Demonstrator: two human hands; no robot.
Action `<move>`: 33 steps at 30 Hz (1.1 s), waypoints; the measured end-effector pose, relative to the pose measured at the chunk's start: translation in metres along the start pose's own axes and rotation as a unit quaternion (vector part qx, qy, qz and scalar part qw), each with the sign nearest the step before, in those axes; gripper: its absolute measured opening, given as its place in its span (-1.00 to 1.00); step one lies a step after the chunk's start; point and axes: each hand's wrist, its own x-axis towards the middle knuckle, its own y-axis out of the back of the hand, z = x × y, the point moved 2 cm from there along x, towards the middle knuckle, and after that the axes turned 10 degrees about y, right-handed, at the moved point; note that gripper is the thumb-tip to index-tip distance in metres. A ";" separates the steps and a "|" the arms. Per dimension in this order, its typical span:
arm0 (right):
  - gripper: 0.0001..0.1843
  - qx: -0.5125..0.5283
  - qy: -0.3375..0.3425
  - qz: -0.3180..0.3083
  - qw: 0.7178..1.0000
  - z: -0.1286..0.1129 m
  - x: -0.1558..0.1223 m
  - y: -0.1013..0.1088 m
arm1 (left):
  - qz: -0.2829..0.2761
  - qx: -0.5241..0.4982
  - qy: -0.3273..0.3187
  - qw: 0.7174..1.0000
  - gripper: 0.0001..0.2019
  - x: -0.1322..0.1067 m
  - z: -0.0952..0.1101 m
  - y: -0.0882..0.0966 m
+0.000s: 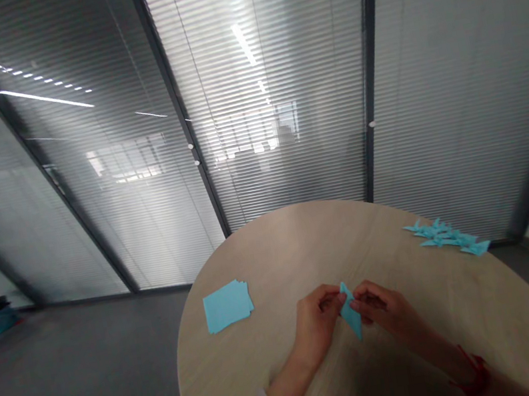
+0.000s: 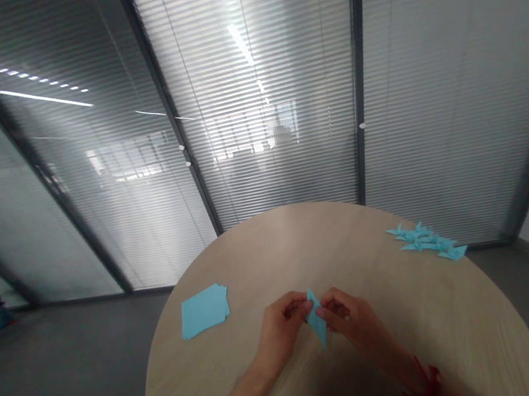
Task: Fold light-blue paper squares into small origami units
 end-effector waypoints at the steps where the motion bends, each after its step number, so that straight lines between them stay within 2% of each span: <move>1: -0.67 0.000 -0.004 0.000 1.000 0.000 0.000 0.000 | -0.001 0.000 0.001 1.000 -0.80 0.000 0.001 0.000; 11: -0.67 -0.061 0.004 -0.029 0.998 0.007 -0.002 -0.002 | -0.023 0.073 -0.016 0.997 -0.77 -0.003 0.005 0.002; 16: -0.66 -0.077 0.010 -0.039 0.996 0.012 -0.001 -0.003 | -0.013 0.142 -0.033 0.989 -0.77 -0.007 0.008 0.002; 25: -0.67 -0.108 0.013 -0.071 0.992 -0.001 -0.003 -0.006 | -0.039 0.222 -0.065 0.972 -0.77 -0.011 0.011 0.002; 33: -0.68 -0.122 0.017 -0.080 0.989 -0.001 -0.002 -0.007 | -0.049 0.253 -0.074 0.963 -0.76 -0.012 0.013 0.003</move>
